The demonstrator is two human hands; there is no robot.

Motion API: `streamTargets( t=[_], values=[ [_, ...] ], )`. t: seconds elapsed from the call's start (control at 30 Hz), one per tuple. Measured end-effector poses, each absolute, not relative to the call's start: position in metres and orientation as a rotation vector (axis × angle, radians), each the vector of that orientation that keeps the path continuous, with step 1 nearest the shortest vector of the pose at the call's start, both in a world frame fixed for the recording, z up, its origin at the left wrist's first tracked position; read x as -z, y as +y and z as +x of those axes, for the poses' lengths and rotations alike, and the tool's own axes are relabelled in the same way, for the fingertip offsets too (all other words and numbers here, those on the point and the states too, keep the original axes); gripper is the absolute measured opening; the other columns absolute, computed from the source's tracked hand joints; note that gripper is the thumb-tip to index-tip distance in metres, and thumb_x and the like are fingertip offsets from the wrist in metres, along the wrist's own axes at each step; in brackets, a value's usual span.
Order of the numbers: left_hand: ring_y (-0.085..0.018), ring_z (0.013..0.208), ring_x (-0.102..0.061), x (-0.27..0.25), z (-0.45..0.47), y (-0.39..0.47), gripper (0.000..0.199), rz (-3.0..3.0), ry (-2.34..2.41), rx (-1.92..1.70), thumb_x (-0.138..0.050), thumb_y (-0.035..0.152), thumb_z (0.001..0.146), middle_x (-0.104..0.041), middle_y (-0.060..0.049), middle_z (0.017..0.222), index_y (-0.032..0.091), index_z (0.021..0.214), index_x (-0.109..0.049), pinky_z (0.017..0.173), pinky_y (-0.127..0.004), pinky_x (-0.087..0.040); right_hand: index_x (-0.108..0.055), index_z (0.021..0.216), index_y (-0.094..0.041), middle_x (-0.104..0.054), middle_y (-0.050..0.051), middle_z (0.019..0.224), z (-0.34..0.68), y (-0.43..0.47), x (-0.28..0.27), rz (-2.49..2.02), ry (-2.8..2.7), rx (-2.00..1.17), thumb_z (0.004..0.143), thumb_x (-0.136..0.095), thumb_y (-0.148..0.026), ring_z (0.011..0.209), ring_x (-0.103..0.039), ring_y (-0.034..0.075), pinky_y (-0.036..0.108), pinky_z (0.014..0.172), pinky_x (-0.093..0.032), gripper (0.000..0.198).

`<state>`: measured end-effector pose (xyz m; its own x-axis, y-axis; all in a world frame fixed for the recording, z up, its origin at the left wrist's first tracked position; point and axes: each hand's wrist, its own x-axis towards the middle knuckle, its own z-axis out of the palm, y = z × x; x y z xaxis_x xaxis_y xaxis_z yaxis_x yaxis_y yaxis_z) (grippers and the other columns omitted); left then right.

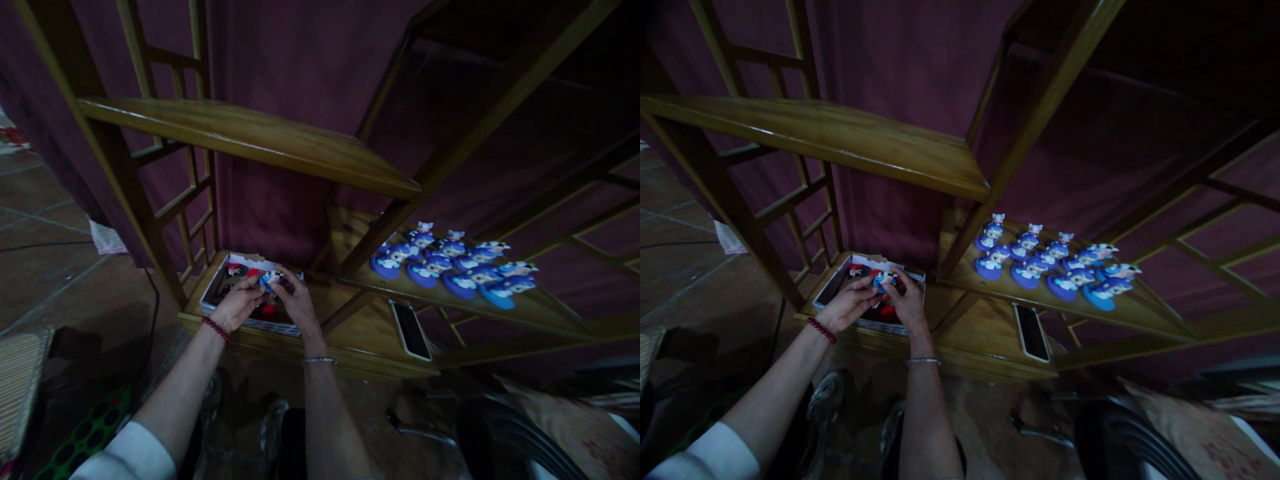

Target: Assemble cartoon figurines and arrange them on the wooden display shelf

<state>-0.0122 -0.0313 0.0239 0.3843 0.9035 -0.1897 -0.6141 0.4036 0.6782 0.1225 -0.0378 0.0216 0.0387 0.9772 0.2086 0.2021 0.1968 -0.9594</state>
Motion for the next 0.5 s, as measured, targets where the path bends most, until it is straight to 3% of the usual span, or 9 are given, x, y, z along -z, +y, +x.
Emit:
streamTargets(
  t=[0.2, 0.5],
  values=[
    [-0.014, 0.084, -0.055, -0.0172, -0.0134, -0.0298, 0.028, 0.626, 0.565, -1.011, -0.063, 0.004, 0.061, -0.061, -0.005, 0.090, 0.012, 0.088, -0.061, 0.079, -0.029, -0.043, -0.056, 0.100, -0.024, -0.061, -0.001, 0.094, 0.1230, -0.0365, -0.0209, -1.244, -1.413, -0.896, 0.068, -0.056, -0.033, 0.087, -0.055, 0.016, 0.029, 0.081, -0.043, 0.033],
    [-0.012, 0.075, -0.055, -0.0147, -0.0141, -0.0295, 0.020, 0.624, 0.547, -0.988, -0.064, 0.004, 0.059, -0.060, -0.002, 0.073, 0.012, 0.077, -0.062, 0.079, -0.031, -0.044, -0.058, 0.092, -0.022, -0.061, -0.002, 0.088, 0.1249, -0.0394, -0.0255, -1.224, -1.481, -0.879, 0.069, -0.054, -0.030, 0.082, -0.055, 0.015, 0.027, 0.077, -0.043, 0.024]
  ],
)
